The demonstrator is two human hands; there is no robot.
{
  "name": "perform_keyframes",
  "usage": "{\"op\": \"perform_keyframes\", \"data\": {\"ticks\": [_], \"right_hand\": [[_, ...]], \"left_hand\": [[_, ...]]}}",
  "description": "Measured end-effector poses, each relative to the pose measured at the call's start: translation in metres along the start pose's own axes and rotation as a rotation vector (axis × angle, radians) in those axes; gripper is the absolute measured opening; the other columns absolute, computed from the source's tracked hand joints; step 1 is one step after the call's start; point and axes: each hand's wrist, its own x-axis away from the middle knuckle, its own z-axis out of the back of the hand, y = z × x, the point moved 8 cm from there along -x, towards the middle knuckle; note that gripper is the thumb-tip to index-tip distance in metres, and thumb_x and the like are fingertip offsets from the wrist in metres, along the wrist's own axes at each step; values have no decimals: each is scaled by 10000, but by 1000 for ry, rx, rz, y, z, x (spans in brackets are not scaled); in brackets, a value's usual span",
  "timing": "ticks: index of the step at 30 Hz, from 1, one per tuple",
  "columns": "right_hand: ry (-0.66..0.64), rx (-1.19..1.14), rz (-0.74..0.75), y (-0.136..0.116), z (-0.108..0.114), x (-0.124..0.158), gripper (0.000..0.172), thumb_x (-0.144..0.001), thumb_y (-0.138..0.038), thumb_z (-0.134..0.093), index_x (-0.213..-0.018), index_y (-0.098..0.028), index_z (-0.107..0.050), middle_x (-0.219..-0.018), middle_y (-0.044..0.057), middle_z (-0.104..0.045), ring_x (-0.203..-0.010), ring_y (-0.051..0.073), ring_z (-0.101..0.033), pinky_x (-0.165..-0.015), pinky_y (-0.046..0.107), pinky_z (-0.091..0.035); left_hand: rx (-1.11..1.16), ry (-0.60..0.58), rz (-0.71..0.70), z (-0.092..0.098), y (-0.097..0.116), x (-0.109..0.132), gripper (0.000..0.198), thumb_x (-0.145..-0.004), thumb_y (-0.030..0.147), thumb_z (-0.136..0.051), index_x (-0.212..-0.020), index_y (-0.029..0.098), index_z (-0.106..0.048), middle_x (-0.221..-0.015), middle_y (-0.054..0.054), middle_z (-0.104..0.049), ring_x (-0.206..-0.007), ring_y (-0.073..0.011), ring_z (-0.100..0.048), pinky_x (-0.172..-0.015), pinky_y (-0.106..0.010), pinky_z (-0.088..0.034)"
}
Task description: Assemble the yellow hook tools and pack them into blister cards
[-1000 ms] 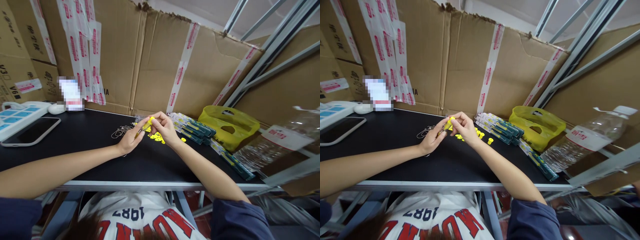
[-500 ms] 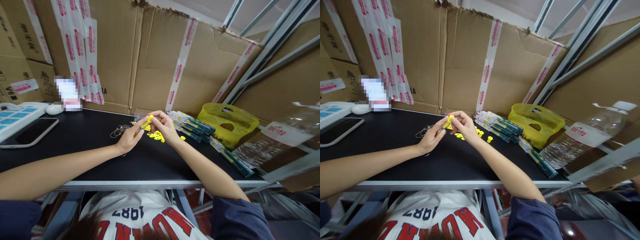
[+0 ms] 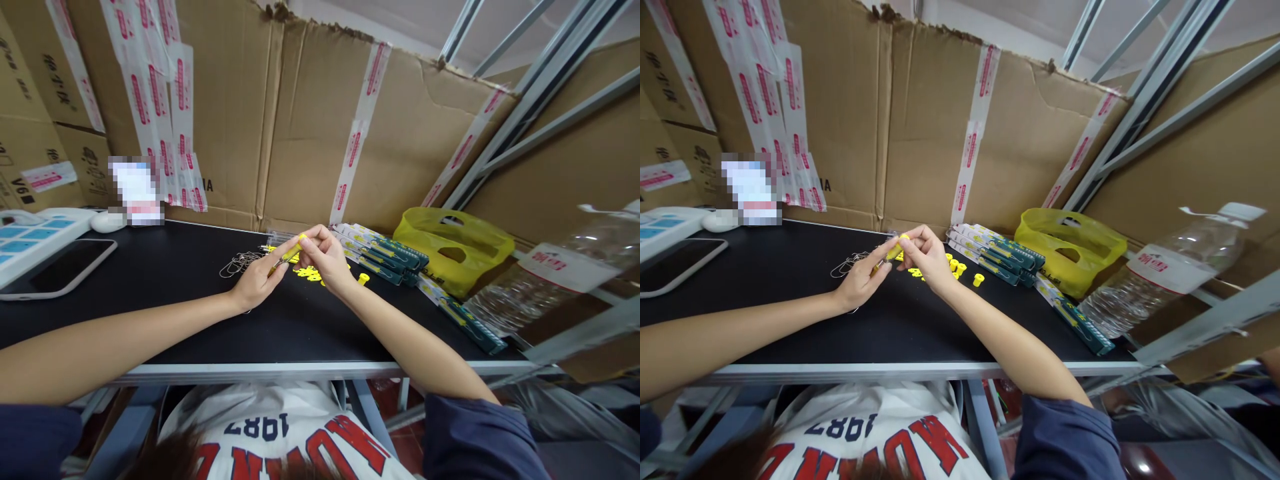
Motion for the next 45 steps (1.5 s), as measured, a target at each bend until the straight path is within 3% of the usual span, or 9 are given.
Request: {"op": "perform_keyframes", "data": {"ticks": [5, 8, 10, 17, 24, 30, 45], "right_hand": [[-119, 96, 8, -8, -4, 4, 372, -778, -465, -684, -950, -187, -506, -620, -65, -572, -517, 71, -552, -554, 233, -551], [-143, 123, 18, -11, -4, 4, 360, -787, -449, -682, -962, -180, -518, -609, -64, -560, -529, 78, -561, -558, 238, -551], [-152, 121, 16, -12, -3, 4, 358, -789, -440, -684, -972, -177, -524, -609, -63, -555, -530, 82, -562, -557, 244, -553], [-173, 102, -10, -8, -4, 4, 378, -785, -462, -682, -985, -183, -522, -619, -60, -547, -528, 85, -560, -556, 250, -552], [-174, 83, -26, -6, -4, 4, 365, -787, -457, -681, -971, -189, -515, -635, -55, -559, -531, 85, -558, -570, 259, -557], [-147, 67, 2, -4, -3, 4, 350, -787, -442, -685, -946, -187, -506, -605, -69, -540, -505, 75, -535, -535, 233, -537], [-137, 101, 30, -7, -5, 4, 337, -804, -440, -670, -857, -199, -440, -584, -81, -552, -467, 59, -525, -516, 211, -524]], "left_hand": [[3, -9, 53, 1, -1, 0, 548, -949, 251, -410, -1482, 264, -289, -1369, -85, -542, -1125, -183, -587, -965, -310, -452], [11, -13, 108, 1, -3, 1, 602, -940, 259, -419, -1504, 264, -206, -1092, -45, -676, -786, -122, -635, -801, -273, -499], [4, -24, 129, 1, -3, 2, 610, -939, 262, -414, -1507, 257, -190, -950, -16, -683, -675, -105, -601, -739, -258, -492], [11, -40, 115, 0, -5, 2, 590, -944, 258, -404, -1503, 257, -213, -805, 18, -645, -633, -101, -567, -689, -235, -463], [53, -53, 117, -2, -6, 3, 570, -951, 268, -394, -1495, 301, -228, -915, -3, -665, -658, -108, -577, -699, -253, -474], [73, -47, 119, -3, -3, 1, 559, -953, 263, -390, -1493, 279, -247, -810, 8, -641, -648, -112, -560, -716, -259, -472], [61, -50, 77, -4, -3, 2, 541, -956, 257, -401, -1483, 274, -279, -911, -19, -665, -705, -114, -580, -787, -258, -468]]}}
